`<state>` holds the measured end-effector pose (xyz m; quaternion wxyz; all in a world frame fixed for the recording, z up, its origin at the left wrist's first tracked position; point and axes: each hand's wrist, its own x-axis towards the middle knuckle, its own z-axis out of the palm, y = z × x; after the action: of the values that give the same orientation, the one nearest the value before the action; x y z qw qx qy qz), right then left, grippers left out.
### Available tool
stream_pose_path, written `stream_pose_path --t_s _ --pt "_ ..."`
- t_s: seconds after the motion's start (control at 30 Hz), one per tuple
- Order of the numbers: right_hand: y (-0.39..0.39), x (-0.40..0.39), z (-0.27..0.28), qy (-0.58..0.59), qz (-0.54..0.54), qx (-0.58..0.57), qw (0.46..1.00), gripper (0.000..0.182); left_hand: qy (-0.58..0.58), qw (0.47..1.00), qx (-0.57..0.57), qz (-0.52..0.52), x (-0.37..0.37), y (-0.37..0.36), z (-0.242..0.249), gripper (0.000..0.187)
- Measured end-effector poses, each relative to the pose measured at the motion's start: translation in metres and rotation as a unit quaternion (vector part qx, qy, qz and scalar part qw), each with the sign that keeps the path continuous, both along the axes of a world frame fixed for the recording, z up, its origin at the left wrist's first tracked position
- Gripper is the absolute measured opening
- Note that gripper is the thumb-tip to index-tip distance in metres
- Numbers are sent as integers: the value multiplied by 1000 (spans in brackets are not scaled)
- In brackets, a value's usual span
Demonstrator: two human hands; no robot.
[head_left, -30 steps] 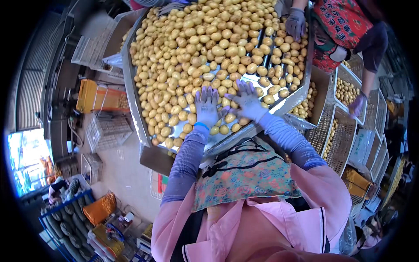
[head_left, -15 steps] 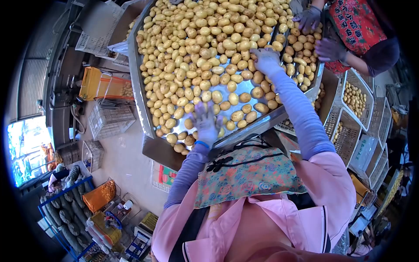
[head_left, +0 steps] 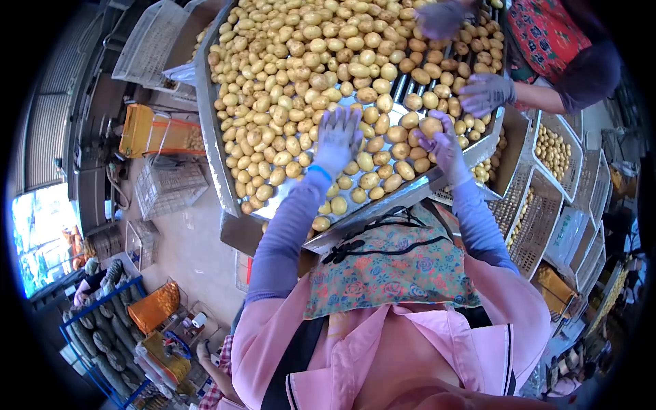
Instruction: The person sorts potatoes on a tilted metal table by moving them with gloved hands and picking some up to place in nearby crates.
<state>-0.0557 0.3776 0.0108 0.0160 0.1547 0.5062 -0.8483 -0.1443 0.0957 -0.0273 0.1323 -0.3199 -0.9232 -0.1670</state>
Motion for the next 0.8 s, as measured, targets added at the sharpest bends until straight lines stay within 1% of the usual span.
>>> stream_pose_path --t_s 0.03,0.07,0.1,0.13,0.2,0.23,0.27,0.3,0.33,0.37,0.4,0.43,0.47,0.53,0.57,0.6,0.67,0.7,0.73,0.77,0.8 --pt "1 12 6 26 11 -115 993 36 1 1000 1 -10 -18 9 -5 52" --pt "3 23 12 54 20 -227 972 34 -25 997 -74 1 -35 19 -11 51" --pt "3 34 15 -29 -12 -290 956 30 -49 988 -148 11 -44 30 -8 50" --pt "10 45 -6 -31 13 -306 951 29 -46 988 -145 -4 -51 40 -5 50" --pt "11 68 -19 -87 41 -224 970 30 -186 964 -189 29 -59 56 26 48" --pt "10 78 -21 -84 32 -227 970 30 -135 981 -136 12 -59 53 27 38" --pt "4 84 -17 -63 71 -195 976 31 -132 981 -140 4 -55 55 20 38" --pt "-2 86 -13 -41 111 -162 980 33 -126 990 -45 45 -50 54 13 30" --pt "-8 87 -7 -36 103 -165 980 33 -120 988 50 84 -45 52 5 22" --pt "-13 88 1 -52 83 -189 977 36 -216 956 185 72 -16 62 48 17" --pt "-19 93 6 -73 63 -213 972 42 -159 975 154 -17 4 71 38 18" --pt "-21 93 -2 -83 57 -219 971 51 -100 982 125 -103 24 82 29 21" --pt "-23 91 10 -111 40 -216 969 47 -133 979 4 -156 40 97 36 34" --pt "-12 88 -6 -64 90 -200 974 45 -24 988 -36 -150 63 96 21 44" --pt "-6 88 -2 -15 127 -66 990 45 -21 988 -38 -147 61 88 12 44" --pt "0 91 -1 7 149 15 989 45 -43 986 -27 -160 60 79 5 44" --pt "12 97 6 50 179 183 965 46 -67 984 -14 -167 63 63 -5 45" --pt "14 99 12 -49 144 73 986 49 -65 980 -7 -190 63 55 -5 45" --pt "15 98 17 -145 105 -39 983 51 -61 975 -2 -214 63 47 -5 44" --pt "16 96 18 -152 114 -67 980 45 -83 971 23 -224 65 40 -3 46" --pt "10 89 14 -148 115 -69 980 45 -80 971 20 -222 62 40 -1 46"
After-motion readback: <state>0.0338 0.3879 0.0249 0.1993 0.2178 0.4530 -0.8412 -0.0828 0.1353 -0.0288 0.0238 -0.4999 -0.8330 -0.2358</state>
